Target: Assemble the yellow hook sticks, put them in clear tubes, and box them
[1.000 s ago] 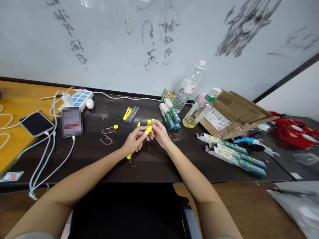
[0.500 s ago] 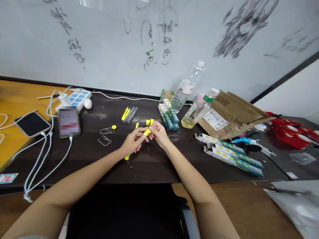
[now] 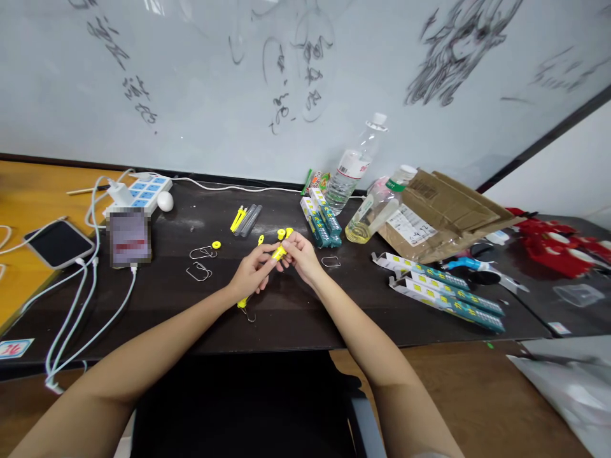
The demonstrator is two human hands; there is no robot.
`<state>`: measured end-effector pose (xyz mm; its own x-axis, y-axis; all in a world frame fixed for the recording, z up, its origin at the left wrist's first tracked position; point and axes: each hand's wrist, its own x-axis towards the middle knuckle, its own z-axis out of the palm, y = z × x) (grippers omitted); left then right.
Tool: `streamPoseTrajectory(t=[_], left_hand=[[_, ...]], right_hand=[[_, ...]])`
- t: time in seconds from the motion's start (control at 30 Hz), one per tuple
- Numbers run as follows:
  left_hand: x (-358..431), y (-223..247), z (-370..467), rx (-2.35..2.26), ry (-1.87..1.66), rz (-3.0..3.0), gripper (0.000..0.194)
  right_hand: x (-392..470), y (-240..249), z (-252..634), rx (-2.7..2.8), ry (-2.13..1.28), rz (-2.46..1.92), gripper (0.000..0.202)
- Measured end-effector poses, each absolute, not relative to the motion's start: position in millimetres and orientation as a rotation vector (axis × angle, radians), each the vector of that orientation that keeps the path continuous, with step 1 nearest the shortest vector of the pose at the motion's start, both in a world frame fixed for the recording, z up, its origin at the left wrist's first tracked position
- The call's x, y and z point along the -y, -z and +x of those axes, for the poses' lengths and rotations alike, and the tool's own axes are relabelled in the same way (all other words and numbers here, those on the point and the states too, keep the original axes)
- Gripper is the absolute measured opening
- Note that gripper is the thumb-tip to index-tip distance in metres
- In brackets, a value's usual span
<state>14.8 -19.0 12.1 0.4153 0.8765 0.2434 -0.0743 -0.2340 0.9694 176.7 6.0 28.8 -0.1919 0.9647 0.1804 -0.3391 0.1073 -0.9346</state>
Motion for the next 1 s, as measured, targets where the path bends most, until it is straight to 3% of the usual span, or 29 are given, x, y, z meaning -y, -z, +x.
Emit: streamPoseTrajectory(t=[0.13, 0.63, 1.0], left_hand=[[17.1, -11.2, 14.4, -0.731, -1.078, 1.518, 0.045], [21.5, -9.8, 11.4, -0.685, -1.172, 1.645, 0.041], [15.4, -1.6, 9.4, -0.627, -1.232, 1.655, 0.038]], right_hand=[[-4.4, -29.8, 179.8, 1.182, -1.490, -0.710, 0.027], [0.2, -31.8, 174.6, 1.224, -1.393, -0.668, 0.034], [2.0, -39.5, 181.3, 1.258, -1.521, -0.626, 0.029]])
